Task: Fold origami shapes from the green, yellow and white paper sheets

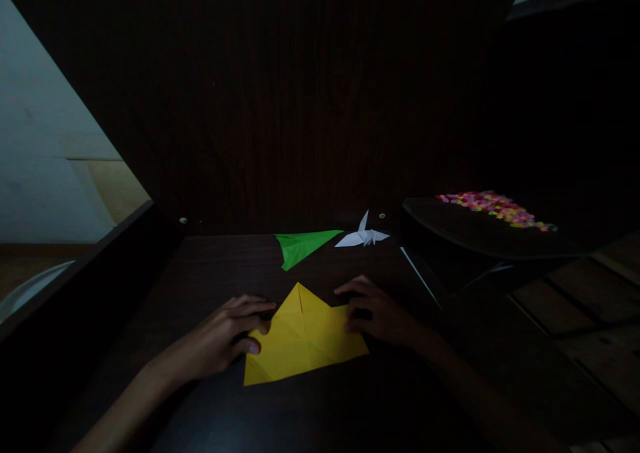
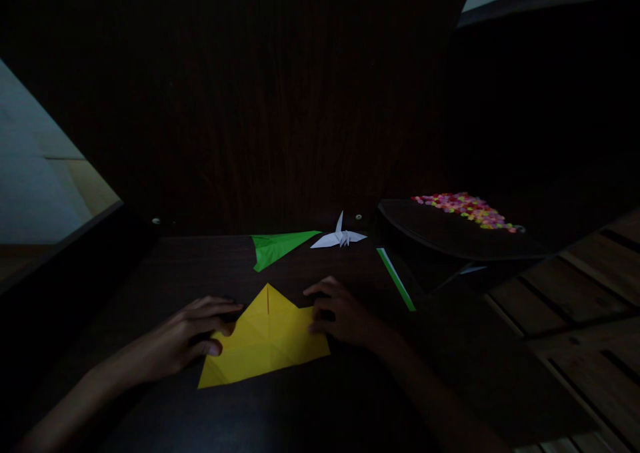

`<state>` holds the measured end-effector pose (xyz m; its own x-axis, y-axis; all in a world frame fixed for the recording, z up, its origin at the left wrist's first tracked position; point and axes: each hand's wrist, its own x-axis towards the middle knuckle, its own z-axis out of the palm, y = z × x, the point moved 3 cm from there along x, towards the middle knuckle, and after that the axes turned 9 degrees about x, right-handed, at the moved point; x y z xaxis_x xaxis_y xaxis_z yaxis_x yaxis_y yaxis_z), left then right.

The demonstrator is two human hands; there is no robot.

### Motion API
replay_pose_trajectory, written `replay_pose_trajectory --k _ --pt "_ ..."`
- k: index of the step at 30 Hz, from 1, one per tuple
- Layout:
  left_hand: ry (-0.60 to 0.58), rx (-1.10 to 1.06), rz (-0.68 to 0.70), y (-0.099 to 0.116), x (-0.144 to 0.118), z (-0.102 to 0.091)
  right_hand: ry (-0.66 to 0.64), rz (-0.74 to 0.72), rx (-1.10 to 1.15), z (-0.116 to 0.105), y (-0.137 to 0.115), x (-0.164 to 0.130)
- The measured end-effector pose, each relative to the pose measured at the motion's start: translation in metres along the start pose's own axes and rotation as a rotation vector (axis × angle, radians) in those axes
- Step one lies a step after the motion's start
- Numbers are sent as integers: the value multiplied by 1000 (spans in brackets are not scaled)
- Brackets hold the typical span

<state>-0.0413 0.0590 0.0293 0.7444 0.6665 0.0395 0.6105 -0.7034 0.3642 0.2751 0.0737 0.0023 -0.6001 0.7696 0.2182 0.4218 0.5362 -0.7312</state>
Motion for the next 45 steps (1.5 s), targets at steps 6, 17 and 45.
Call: replay_pose_trajectory --k 6,17,45 --pt "-12 9 -17 -3 -5 0 -21 23 14 -4 3 -1" --pt "21 97 -6 6 -5 -5 -33 -51 -3 -6 -5 -3" --pt "243 -96 -120 13 8 17 72 -118 17 19 -15 1"
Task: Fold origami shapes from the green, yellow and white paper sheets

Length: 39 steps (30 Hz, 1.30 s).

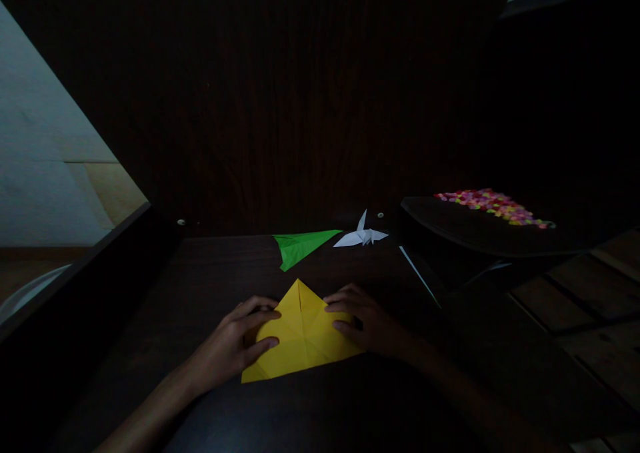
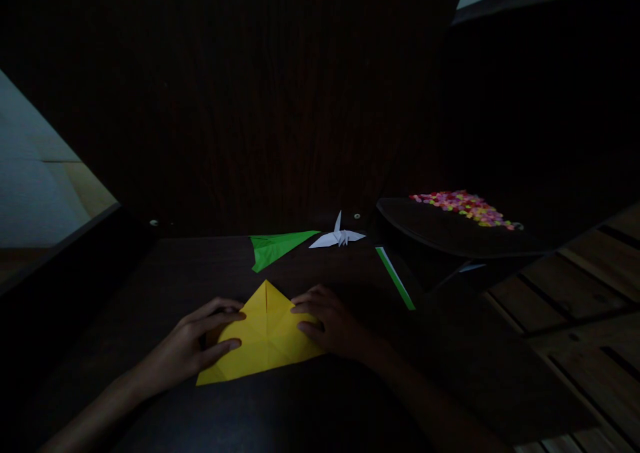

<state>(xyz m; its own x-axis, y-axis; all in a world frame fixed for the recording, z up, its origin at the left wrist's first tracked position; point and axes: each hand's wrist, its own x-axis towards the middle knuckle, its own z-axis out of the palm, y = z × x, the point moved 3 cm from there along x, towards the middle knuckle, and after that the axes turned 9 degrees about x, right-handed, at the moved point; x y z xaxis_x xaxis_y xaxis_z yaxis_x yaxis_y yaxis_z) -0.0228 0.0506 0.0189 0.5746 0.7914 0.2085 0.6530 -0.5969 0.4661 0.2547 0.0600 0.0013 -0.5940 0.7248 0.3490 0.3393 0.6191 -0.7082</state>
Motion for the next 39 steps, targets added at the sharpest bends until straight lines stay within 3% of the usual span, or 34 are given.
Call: replay_pose_trajectory --k 16,21,25,27,29,33,39 --pt "81 -185 -46 7 3 -3 83 96 223 -1 -5 2" --pt "177 -176 9 15 3 -10 96 118 249 -1 -10 2" --pt "299 -110 23 17 -2 -11 224 155 170 -1 -13 -3" --pt "364 -75 35 17 -5 -11 297 106 137 -1 -16 -4" --pt "393 -36 87 19 -7 -12 324 -31 137 -1 -22 -3" --pt "376 5 290 27 -6 -16 323 -279 88 -2 -30 -1" --pt "334 103 408 29 -5 -19 275 -314 -111 -2 -26 -7"
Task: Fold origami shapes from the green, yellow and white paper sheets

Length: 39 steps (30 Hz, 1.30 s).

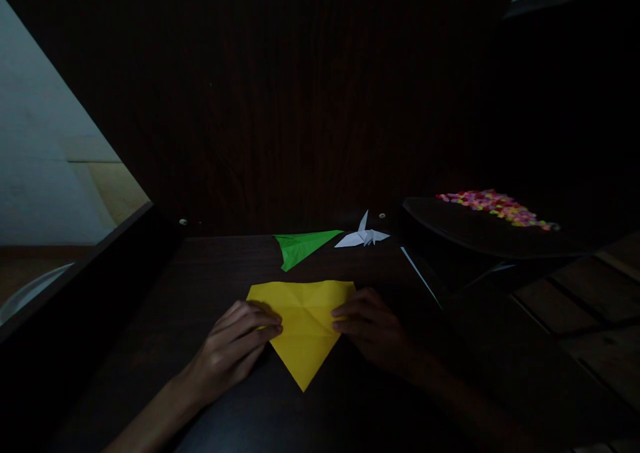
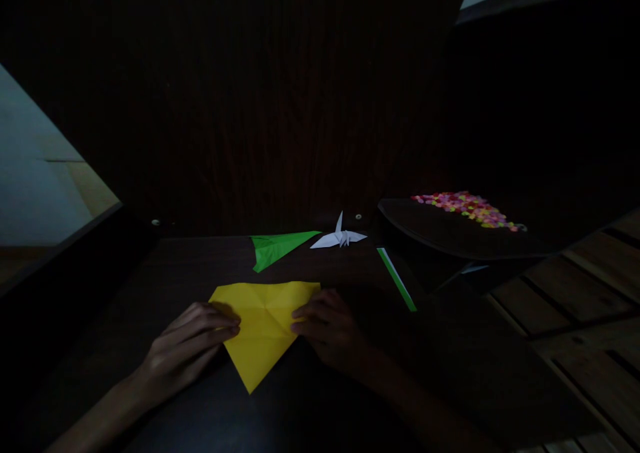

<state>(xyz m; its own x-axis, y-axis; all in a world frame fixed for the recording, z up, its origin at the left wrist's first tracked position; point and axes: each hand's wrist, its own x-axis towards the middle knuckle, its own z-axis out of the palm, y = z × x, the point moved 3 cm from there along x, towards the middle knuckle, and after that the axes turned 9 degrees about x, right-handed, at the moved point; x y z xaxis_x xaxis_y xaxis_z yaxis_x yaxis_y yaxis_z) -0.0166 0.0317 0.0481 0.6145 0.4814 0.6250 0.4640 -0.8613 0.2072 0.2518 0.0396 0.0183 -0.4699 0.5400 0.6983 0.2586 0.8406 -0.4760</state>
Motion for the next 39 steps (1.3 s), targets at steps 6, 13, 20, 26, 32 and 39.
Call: replay_pose_trajectory --k 6,13,20,26,32,39 --pt "-151 111 35 -7 -7 7 -139 -4 -77 3 8 -1" --pt "-265 149 34 -9 -10 16 -243 20 -60 5 8 -1" --pt "-368 113 -22 -8 -14 17 -291 79 -43 2 7 -1" --pt "-355 146 -14 -6 -10 20 -283 89 -93 6 9 1" --pt "-234 145 -9 -8 -8 24 -249 107 -149 11 15 -1" --pt "-265 156 -138 -13 -12 26 -166 174 -184 7 17 -3"
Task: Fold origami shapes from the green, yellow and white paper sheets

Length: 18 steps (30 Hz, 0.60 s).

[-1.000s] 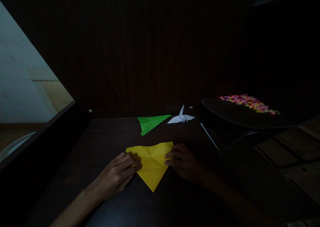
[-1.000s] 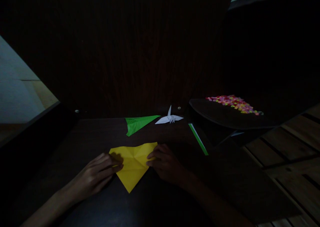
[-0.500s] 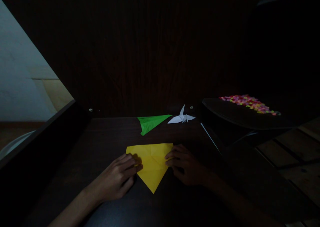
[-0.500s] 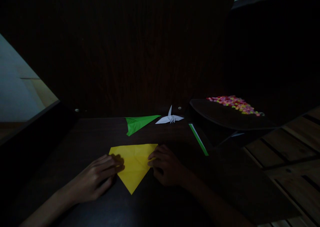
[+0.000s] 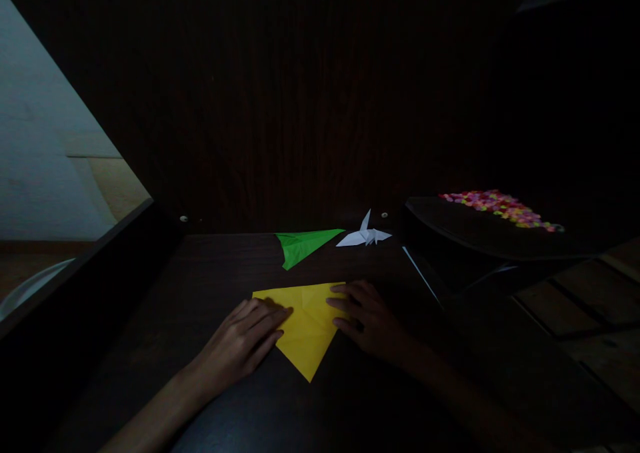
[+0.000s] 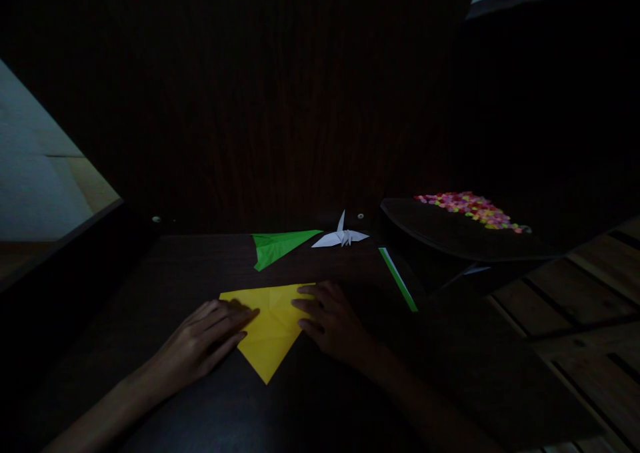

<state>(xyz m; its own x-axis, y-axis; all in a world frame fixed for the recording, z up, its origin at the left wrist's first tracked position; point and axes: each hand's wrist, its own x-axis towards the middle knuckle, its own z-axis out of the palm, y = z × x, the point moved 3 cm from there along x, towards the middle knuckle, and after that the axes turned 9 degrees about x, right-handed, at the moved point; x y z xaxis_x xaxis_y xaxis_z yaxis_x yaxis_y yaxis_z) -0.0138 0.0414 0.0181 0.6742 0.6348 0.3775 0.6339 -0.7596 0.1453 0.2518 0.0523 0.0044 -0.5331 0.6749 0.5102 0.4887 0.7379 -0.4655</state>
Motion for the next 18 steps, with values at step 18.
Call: replay_pose_trajectory --k 18 --pt "-38 9 -284 -15 -5 3 -70 335 215 4 17 -1"
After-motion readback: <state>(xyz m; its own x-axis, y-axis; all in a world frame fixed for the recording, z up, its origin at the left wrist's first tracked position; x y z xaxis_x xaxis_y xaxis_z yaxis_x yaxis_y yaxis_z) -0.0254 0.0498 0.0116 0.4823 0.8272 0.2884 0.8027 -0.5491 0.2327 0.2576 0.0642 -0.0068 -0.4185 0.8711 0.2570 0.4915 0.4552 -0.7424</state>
